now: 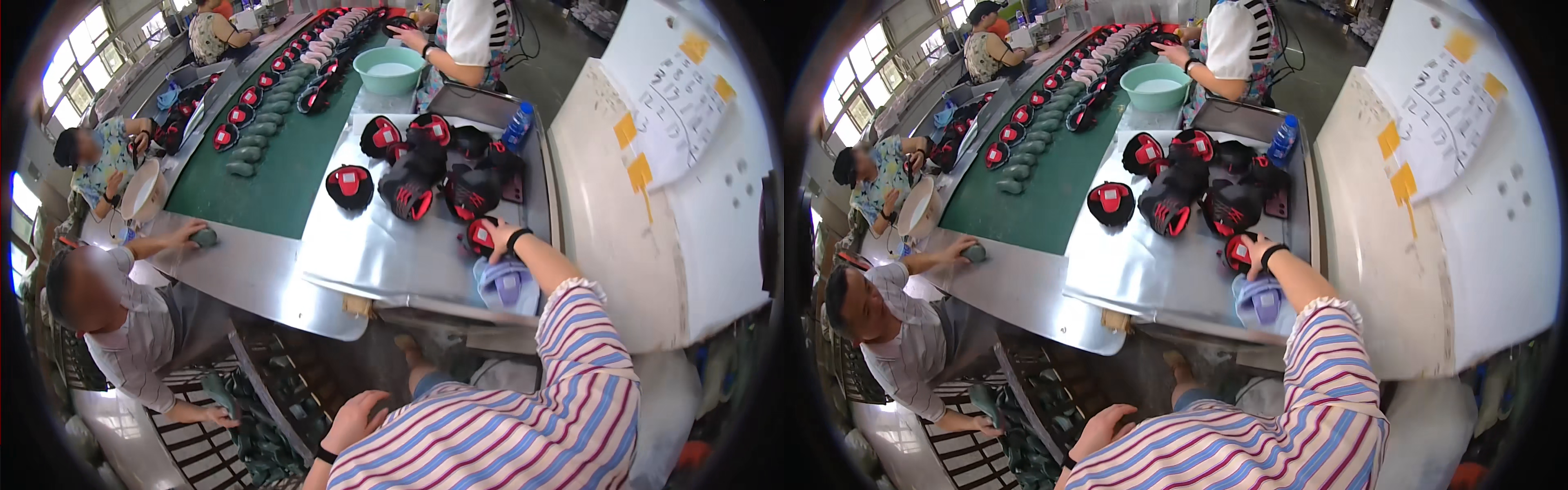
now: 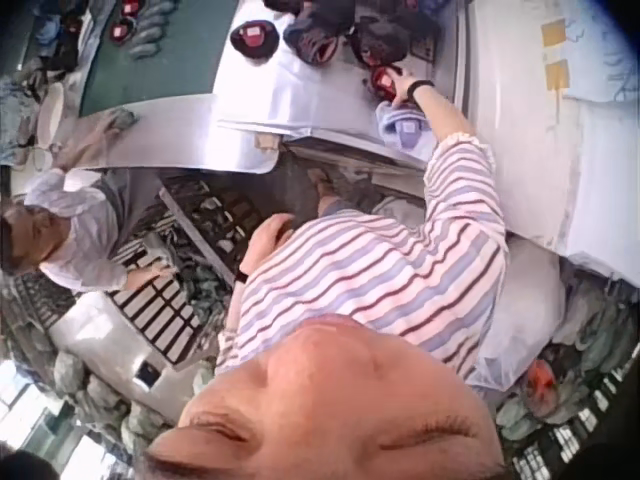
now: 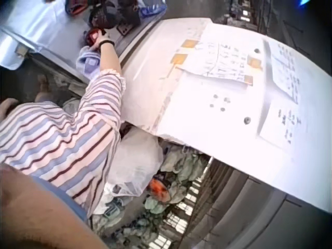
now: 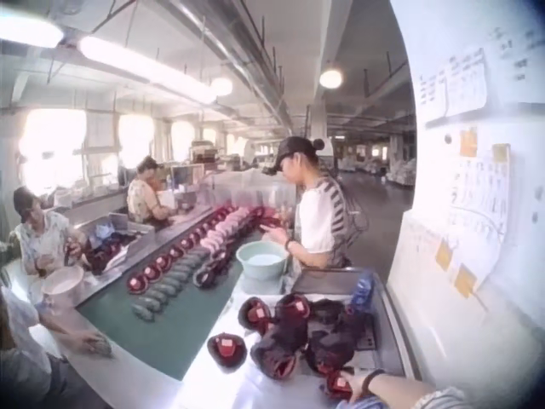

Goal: The person retrieves a large sack containing black and red shoes and unpacks them onto a metal table. They then pick up pairs of shoes, inspect them, and place them into a clear plastic bag. The person repeats this process, handling multiple pairs of shoes and organizing them within the bag.

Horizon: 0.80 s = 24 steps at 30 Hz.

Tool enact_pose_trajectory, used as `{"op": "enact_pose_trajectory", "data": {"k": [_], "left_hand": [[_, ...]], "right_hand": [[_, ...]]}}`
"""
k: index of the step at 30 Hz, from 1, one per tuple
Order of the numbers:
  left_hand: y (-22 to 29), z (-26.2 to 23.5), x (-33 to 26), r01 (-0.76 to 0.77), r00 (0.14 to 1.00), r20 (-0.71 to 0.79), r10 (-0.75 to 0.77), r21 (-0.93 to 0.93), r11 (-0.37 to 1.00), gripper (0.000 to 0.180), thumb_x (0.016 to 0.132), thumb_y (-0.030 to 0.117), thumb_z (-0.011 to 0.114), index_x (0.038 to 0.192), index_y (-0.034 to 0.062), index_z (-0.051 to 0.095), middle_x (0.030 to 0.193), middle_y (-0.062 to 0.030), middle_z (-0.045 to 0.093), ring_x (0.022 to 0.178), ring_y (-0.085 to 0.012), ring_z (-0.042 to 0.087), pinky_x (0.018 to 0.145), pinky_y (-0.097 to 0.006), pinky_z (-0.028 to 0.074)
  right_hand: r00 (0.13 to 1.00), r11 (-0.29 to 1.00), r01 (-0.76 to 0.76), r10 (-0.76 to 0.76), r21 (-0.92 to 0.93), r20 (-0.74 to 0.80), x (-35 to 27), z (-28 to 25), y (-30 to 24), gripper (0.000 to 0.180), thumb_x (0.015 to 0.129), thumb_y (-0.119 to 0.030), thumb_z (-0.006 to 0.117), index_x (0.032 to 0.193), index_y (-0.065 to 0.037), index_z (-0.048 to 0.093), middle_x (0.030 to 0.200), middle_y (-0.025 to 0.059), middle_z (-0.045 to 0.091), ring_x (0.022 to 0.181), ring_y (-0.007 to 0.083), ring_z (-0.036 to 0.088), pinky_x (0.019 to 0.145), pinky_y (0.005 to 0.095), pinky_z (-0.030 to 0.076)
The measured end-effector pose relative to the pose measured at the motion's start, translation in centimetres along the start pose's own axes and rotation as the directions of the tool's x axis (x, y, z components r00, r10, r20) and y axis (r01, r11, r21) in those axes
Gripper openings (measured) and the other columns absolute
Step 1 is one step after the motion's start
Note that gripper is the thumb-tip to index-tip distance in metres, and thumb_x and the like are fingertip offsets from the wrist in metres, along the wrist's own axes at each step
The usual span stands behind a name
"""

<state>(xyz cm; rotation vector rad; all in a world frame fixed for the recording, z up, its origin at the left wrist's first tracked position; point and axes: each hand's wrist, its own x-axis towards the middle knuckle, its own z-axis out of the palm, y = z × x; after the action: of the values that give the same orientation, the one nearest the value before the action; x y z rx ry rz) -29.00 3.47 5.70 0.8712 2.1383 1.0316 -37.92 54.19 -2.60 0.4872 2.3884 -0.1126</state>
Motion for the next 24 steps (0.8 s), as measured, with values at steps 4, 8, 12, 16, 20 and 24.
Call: {"op": "enact_pose_trajectory", "data": {"k": [4,8,12,16,20,24], "left_hand": [[-0.9,-1.2,0.4,0.223,0.965,-0.158,-0.211,0.063,0.973,0.027,0.080,0.014,0.059,0.104,0.0037,0.056,0.101,-0.0141,0.059,0.096,-0.0323,0.056,0.081,-0.037,0.045],[-1.0,-0.3,-0.7,0.493,0.836,-0.229,-0.498,-0.083,0.866,0.029,0.079,0.013,0.060,0.106,0.0032,0.056,0.100,-0.0151,0.060,0.093,-0.0318,0.058,0.078,-0.034,0.046],[-1.6,1.2,0.1,0.456,0.852,-0.177,-0.493,-0.213,0.864,0.037,0.075,0.017,0.060,0.108,0.0018,0.055,0.106,-0.0179,0.058,0.098,-0.0338,0.056,0.082,-0.036,0.045],[0.3,-0.7,4.1,0.488,0.861,-0.119,-0.495,-0.083,0.869,0.042,0.073,0.020,0.060,0.109,0.0004,0.054,0.108,-0.0183,0.057,0.101,-0.0342,0.054,0.085,-0.036,0.043],[0.3,-0.5,6.0,0.413,0.909,-0.030,-0.415,-0.056,0.909,0.036,0.074,0.014,0.059,0.108,0.0011,0.054,0.106,-0.0178,0.057,0.097,-0.0342,0.056,0.082,-0.037,0.045],[0.2,-0.4,8.2,0.257,0.966,-0.013,-0.257,0.061,0.964,0.032,0.075,0.006,0.059,0.106,0.0020,0.055,0.105,-0.0169,0.058,0.094,-0.0348,0.055,0.080,-0.038,0.045]], "right_hand": [[0.998,0.999,0.036,-0.035,-0.009,0.053,4.4,-1.1,1.5,0.101,0.054,-0.018,0.074,0.140,-0.024,0.021,0.145,0.0229,0.010,0.119,0.0397,0.043,0.096,0.0402,0.041],[0.889,0.885,0.445,-0.419,0.138,-0.182,7.5,-4.0,1.8,0.043,0.067,-0.014,0.056,0.110,-0.014,0.057,0.091,0.0177,0.063,0.092,0.0350,0.058,0.077,0.0421,0.046],[0.968,0.886,0.176,-0.235,0.429,0.089,8.3,-12.9,-3.0,0.039,0.069,-0.010,0.051,0.107,-0.011,0.061,0.098,0.0158,0.063,0.085,0.0316,0.062,0.076,0.0407,0.049],[0.833,0.902,0.427,-0.421,-0.065,-0.360,15.7,-11.8,-0.5,0.032,0.069,-0.013,0.052,0.098,-0.009,0.067,0.098,0.0135,0.064,0.093,0.0311,0.060,0.082,0.0395,0.048],[0.764,0.874,0.480,-0.459,-0.076,-0.454,14.3,-8.9,-1.1,0.059,0.062,-0.019,0.065,0.119,-0.011,0.051,0.108,0.0201,0.058,0.100,0.0360,0.055,0.085,0.0405,0.046],[0.753,0.832,0.494,-0.555,-0.253,-0.353,10.7,-7.7,-1.2,0.061,0.062,-0.013,0.067,0.119,-0.012,0.045,0.115,0.0195,0.052,0.104,0.0422,0.049,0.085,0.0427,0.045]]}}
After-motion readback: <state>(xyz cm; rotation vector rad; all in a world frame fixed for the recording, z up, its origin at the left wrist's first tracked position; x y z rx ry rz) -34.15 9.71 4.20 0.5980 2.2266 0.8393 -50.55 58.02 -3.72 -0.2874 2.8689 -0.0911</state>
